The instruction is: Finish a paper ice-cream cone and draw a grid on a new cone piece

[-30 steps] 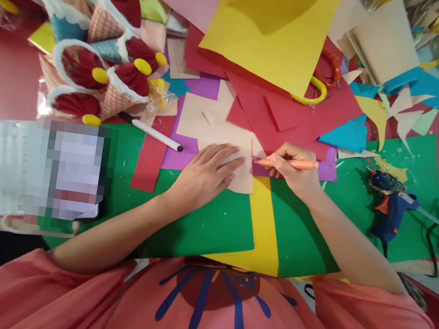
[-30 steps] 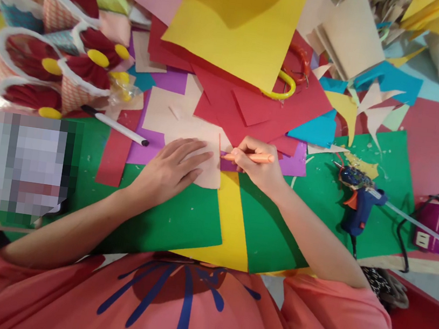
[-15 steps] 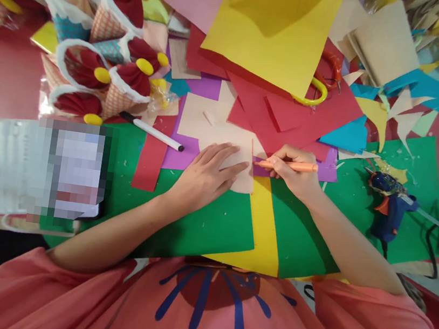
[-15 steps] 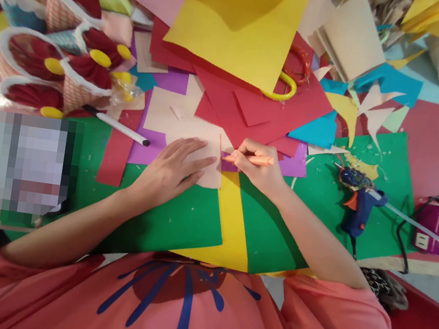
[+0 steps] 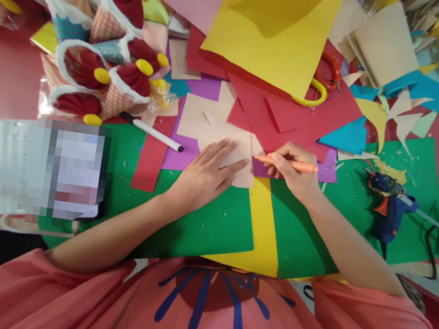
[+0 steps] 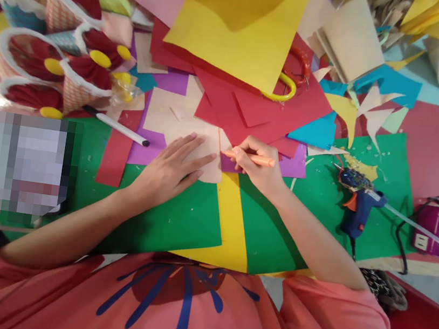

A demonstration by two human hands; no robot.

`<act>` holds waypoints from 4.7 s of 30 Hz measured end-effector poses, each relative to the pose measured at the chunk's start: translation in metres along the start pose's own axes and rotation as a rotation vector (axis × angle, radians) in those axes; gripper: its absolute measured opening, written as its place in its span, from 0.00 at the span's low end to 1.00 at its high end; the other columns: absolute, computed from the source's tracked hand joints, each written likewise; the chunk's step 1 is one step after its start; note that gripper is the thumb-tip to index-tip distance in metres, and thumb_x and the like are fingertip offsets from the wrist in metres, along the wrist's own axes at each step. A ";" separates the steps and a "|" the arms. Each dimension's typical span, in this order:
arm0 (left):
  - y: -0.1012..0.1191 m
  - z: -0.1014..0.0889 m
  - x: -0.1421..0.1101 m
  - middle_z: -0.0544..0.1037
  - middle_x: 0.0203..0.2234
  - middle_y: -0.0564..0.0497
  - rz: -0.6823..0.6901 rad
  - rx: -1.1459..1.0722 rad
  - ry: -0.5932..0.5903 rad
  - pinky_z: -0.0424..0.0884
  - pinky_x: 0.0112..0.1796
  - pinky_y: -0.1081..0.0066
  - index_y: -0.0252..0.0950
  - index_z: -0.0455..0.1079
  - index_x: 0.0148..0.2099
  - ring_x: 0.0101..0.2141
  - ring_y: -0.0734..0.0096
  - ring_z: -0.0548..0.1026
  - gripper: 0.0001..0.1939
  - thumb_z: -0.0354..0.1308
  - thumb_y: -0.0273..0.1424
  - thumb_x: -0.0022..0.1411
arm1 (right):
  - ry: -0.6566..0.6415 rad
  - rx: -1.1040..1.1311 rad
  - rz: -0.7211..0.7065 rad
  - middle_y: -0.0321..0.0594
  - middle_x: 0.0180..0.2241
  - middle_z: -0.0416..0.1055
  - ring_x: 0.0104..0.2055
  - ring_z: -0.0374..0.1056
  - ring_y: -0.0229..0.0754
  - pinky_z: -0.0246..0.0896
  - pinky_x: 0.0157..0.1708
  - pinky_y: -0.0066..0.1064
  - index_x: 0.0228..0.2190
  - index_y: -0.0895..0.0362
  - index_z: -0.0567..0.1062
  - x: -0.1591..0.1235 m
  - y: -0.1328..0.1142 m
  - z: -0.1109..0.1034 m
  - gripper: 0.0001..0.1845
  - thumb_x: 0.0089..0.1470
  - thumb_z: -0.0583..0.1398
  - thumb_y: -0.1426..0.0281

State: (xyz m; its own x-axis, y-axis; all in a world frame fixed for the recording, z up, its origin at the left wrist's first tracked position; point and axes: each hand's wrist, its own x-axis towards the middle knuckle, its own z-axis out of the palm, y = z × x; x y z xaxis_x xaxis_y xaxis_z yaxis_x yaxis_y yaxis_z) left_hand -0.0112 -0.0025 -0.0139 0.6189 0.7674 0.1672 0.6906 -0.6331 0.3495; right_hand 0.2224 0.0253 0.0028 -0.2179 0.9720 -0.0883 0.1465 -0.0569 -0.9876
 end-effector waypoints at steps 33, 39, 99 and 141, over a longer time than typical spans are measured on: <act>-0.002 -0.002 0.002 0.66 0.60 0.40 -0.030 -0.066 -0.022 0.64 0.57 0.46 0.44 0.64 0.62 0.60 0.51 0.64 0.22 0.47 0.27 0.69 | -0.070 -0.154 -0.025 0.33 0.20 0.71 0.21 0.64 0.32 0.56 0.22 0.25 0.24 0.57 0.70 -0.001 0.000 -0.004 0.17 0.57 0.61 0.58; -0.002 -0.002 0.003 0.66 0.60 0.39 -0.023 -0.046 -0.026 0.64 0.57 0.47 0.42 0.65 0.62 0.60 0.51 0.64 0.21 0.47 0.27 0.69 | -0.074 -0.066 0.041 0.33 0.18 0.70 0.20 0.65 0.32 0.57 0.21 0.25 0.21 0.57 0.69 0.001 0.000 -0.004 0.17 0.54 0.62 0.60; -0.001 -0.001 0.003 0.67 0.59 0.40 0.006 -0.014 0.012 0.66 0.56 0.49 0.41 0.65 0.61 0.59 0.51 0.66 0.21 0.48 0.26 0.69 | -0.162 -0.191 -0.034 0.33 0.16 0.64 0.20 0.59 0.32 0.50 0.20 0.26 0.15 0.55 0.63 0.002 -0.008 -0.002 0.14 0.47 0.57 0.65; 0.006 -0.008 0.004 0.75 0.55 0.40 0.273 0.016 0.025 0.74 0.52 0.55 0.33 0.69 0.57 0.55 0.54 0.73 0.17 0.52 0.30 0.69 | 0.087 0.125 -0.038 0.31 0.18 0.71 0.17 0.62 0.28 0.52 0.15 0.22 0.26 0.57 0.77 0.004 -0.002 -0.004 0.11 0.54 0.64 0.62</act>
State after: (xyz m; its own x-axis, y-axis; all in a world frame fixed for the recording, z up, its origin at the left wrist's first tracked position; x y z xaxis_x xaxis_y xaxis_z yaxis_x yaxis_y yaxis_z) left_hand -0.0073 -0.0023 -0.0032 0.7738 0.5700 0.2764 0.5051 -0.8185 0.2737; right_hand 0.2255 0.0303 0.0049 -0.1361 0.9897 -0.0443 0.0172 -0.0424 -0.9990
